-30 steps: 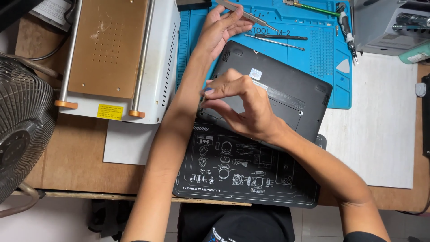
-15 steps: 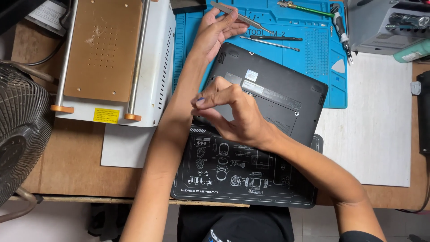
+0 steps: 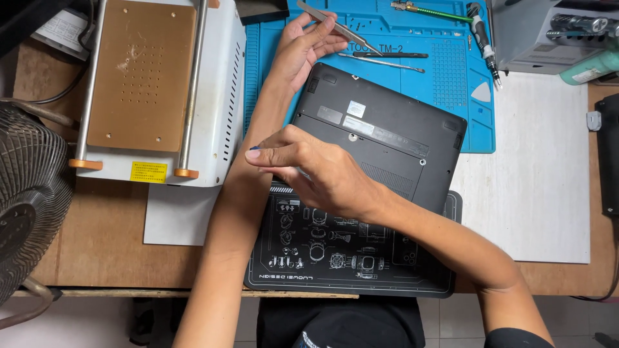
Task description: Removing internal screws from a laptop using a screwdriver and tweezers on a repair bench.
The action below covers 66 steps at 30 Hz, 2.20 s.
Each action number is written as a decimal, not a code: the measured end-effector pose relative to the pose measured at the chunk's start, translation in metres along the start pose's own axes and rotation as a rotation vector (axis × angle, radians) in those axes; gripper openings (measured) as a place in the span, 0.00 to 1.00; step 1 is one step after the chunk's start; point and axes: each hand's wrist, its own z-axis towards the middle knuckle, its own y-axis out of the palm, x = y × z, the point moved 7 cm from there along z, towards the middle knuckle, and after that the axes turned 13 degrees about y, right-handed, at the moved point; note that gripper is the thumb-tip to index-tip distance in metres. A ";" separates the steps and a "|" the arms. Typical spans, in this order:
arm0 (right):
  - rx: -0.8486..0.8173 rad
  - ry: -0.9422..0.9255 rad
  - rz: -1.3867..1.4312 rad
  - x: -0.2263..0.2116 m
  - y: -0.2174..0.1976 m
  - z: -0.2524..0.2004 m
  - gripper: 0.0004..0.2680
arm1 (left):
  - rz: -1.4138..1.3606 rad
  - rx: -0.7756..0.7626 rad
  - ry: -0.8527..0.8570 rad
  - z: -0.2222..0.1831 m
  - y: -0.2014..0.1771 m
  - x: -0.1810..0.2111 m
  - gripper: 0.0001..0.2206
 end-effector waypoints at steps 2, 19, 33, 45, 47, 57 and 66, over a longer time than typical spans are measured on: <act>0.061 -0.009 -0.007 0.002 -0.004 -0.001 0.11 | 0.000 0.005 -0.008 0.001 0.001 0.001 0.21; 0.272 0.320 -0.160 -0.006 -0.138 -0.023 0.07 | 0.053 0.032 -0.060 -0.002 0.007 0.007 0.23; -0.034 0.256 -0.369 -0.017 -0.151 -0.027 0.05 | 0.073 0.019 -0.077 -0.002 0.010 0.007 0.18; -0.359 0.326 -0.204 -0.032 -0.143 -0.042 0.08 | 0.105 -0.033 -0.029 -0.003 0.014 0.010 0.14; -0.379 0.332 -0.196 -0.028 -0.140 -0.042 0.08 | 0.100 -0.075 0.007 -0.001 0.013 0.008 0.11; -0.413 0.297 -0.188 -0.027 -0.120 -0.036 0.07 | 0.104 -0.120 0.052 -0.001 0.015 0.011 0.09; -0.600 0.444 -0.220 -0.011 -0.112 -0.063 0.09 | 0.105 -0.047 -0.028 -0.004 0.015 0.012 0.14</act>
